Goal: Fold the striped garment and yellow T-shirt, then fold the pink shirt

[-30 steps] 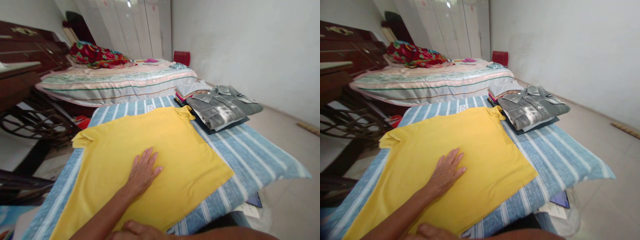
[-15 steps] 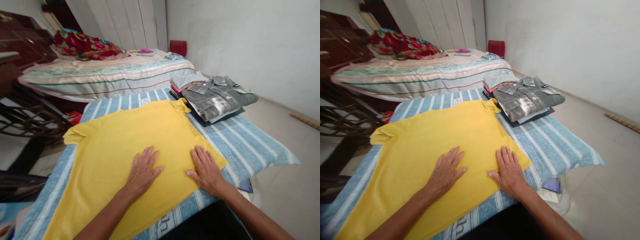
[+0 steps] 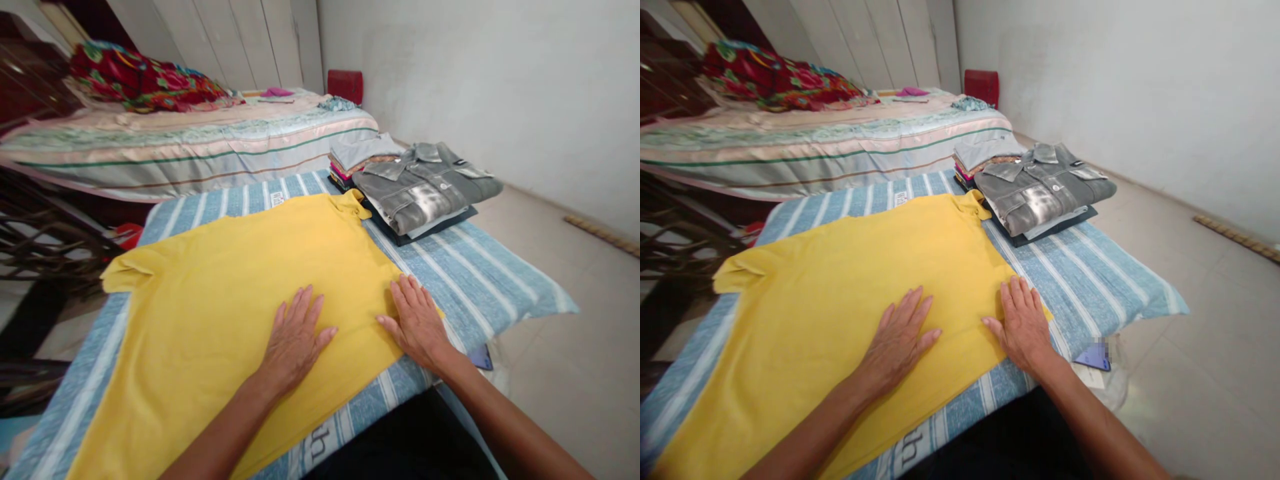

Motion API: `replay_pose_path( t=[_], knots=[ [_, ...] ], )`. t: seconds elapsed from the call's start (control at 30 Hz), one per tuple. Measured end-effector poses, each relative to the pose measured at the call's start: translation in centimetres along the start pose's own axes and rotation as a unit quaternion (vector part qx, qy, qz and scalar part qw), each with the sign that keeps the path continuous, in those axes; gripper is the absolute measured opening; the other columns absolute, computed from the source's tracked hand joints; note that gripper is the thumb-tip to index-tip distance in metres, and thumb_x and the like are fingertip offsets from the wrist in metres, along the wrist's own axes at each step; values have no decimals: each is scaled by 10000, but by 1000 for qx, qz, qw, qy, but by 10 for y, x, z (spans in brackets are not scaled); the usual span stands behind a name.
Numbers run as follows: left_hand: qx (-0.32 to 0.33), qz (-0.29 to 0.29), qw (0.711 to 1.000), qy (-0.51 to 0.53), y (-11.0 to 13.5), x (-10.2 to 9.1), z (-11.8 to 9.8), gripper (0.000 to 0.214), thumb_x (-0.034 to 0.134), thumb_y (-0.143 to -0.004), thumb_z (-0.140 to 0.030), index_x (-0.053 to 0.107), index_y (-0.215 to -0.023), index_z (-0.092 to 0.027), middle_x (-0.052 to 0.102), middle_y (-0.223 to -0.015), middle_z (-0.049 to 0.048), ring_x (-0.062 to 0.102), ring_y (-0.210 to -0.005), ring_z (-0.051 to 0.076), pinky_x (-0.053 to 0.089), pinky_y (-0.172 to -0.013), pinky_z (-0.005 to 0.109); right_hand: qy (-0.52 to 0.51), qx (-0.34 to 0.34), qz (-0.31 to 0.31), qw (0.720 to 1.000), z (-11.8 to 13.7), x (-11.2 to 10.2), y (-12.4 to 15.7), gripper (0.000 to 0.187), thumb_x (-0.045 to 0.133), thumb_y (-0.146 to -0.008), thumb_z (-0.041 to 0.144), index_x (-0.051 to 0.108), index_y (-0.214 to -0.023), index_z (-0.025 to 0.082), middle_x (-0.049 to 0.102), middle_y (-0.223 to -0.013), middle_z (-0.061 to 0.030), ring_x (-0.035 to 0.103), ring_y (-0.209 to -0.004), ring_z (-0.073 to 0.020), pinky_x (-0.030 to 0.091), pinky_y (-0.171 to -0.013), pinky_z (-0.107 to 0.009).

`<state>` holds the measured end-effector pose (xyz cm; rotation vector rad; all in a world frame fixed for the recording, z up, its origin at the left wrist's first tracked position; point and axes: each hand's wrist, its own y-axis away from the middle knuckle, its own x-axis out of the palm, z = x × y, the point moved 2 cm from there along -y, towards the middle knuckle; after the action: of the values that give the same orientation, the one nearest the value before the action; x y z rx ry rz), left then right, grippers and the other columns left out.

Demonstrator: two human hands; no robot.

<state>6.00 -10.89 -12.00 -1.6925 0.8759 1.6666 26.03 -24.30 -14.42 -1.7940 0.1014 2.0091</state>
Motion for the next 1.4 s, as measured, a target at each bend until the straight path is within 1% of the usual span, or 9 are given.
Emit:
replay_pose_path(
  t=[0.1,0.2,0.47,0.57,0.67,0.87,1.07,1.23,1.4],
  knots=[
    [36,13,999,20,-7,3,-22,633,326,-899,-548,336,-1401,-163,203,-1511,123,167,-1388,272,165,-1104,505,13,12,9,1000,-10,6,-4,703,321,-892,573,382,-1361,52,320,-1441,-227,214,-1355,-347,240,-1044,-529],
    [55,28,998,21,-12,8,-32,633,370,-888,-546,326,-1406,-187,195,-1516,110,149,-1393,269,130,-1110,512,24,18,22,999,-13,9,-5,718,309,-890,585,387,-1356,44,319,-1441,-228,221,-1353,-349,240,-1044,-524],
    [48,46,998,19,-10,6,-38,653,382,-880,-556,312,-1413,-185,161,-1524,113,118,-1399,272,116,-1113,513,19,0,-1,1000,-10,-1,-3,708,342,-888,570,376,-1359,42,309,-1444,-231,195,-1361,-338,218,-1055,-510],
    [76,36,996,34,-7,5,-47,678,365,-875,-583,284,-1425,-196,145,-1528,108,101,-1402,267,100,-1119,509,25,-7,11,1000,-12,4,-1,715,341,-886,575,395,-1347,32,332,-1431,-236,231,-1347,-343,216,-1055,-509],
    [92,47,993,52,-4,8,-51,710,323,-867,-625,268,-1431,-198,140,-1529,100,88,-1404,265,88,-1125,510,29,-11,4,999,-14,12,2,721,332,-885,583,402,-1344,32,343,-1426,-235,246,-1343,-338,230,-1049,-509],
    [78,80,990,81,-2,6,-52,725,290,-869,-635,237,-1442,-194,109,-1533,102,57,-1406,263,91,-1129,516,38,-23,-27,999,-14,18,4,708,322,-886,584,439,-1320,36,372,-1413,-221,288,-1326,-335,266,-1035,-501],
    [77,47,991,100,-15,6,-59,759,284,-855,-659,188,-1456,-204,74,-1539,82,21,-1409,250,60,-1139,501,51,-28,-48,997,-14,22,6,695,335,-883,579,456,-1309,43,385,-1404,-223,316,-1314,-333,277,-1031,-505],
    [87,72,986,122,-19,11,-61,800,248,-847,-683,161,-1461,-177,56,-1536,96,-6,-1408,248,42,-1141,503,60,-41,-70,995,-15,27,7,693,344,-879,578,459,-1303,42,402,-1393,-221,334,-1303,-341,288,-1022,-515],
    [81,71,986,128,-17,8,-60,760,257,-863,-657,190,-1456,-187,80,-1536,90,12,-1409,245,58,-1146,489,53,-44,-78,995,-14,29,7,695,343,-877,582,465,-1295,41,411,-1386,-224,333,-1303,-346,297,-1013,-524]
  ],
)
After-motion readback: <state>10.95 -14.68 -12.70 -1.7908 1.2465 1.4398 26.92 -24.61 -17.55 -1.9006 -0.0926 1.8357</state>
